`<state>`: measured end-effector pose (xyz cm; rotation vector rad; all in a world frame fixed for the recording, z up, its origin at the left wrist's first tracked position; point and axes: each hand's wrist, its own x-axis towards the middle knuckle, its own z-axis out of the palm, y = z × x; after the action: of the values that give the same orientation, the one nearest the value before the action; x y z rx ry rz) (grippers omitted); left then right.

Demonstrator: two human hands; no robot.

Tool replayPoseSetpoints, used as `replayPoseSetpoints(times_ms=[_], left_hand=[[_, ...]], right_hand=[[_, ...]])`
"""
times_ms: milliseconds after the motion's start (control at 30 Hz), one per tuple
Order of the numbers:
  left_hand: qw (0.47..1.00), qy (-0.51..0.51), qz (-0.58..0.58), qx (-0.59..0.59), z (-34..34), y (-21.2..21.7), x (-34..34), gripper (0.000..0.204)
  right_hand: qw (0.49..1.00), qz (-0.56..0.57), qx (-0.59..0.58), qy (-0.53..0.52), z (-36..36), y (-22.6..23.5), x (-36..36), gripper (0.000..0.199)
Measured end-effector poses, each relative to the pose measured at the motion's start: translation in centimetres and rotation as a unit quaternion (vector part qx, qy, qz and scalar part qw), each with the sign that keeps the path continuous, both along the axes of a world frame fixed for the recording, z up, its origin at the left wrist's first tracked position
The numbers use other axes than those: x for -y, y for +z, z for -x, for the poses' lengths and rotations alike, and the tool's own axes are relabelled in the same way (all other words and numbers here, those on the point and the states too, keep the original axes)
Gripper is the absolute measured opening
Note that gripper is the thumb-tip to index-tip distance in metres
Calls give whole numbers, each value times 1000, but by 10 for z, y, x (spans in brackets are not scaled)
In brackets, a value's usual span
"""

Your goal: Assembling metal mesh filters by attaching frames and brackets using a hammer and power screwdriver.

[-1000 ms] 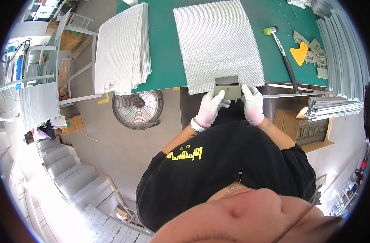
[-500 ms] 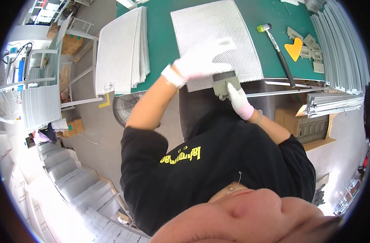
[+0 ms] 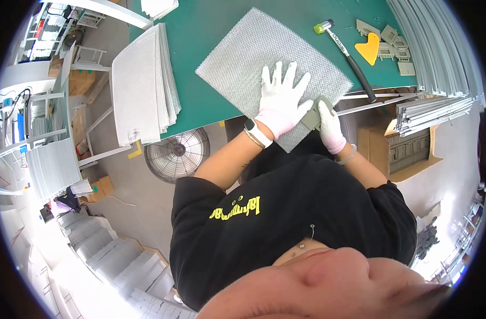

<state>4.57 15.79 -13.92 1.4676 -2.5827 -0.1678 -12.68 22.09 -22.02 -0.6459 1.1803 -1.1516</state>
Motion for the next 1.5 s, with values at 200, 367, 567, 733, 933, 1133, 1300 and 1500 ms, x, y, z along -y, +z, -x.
replayPoseSetpoints(times_ms=[200,367,567,733,933,1133,1300,1500], left_hand=[[999,-3,-19,-36,4,-2,-26,65],[1000,-7,-14,-21,7,-2,-28,66],[1000,-19,-18,-17,0,-1,-23,66],[999,-17,-23,-23,2,-1,-30,65],[999,-45,-11,2,-8,0,-5,60],[983,-97,151,48,-46,12,87,55],[945,-171,61,-272,-23,35,2,33],[694,15,-536,-480,-27,-107,-113,57]], right_hand=[[998,-9,14,-64,-7,26,-23,18],[995,5,29,-97,-7,11,-20,20],[997,18,39,-63,-16,14,-19,13],[997,27,44,-51,-10,6,-24,13],[995,-21,33,88,-11,13,7,31],[813,185,-371,408,9,20,30,49],[627,-14,-711,319,112,-2,28,25],[689,286,-622,238,68,45,5,12]])
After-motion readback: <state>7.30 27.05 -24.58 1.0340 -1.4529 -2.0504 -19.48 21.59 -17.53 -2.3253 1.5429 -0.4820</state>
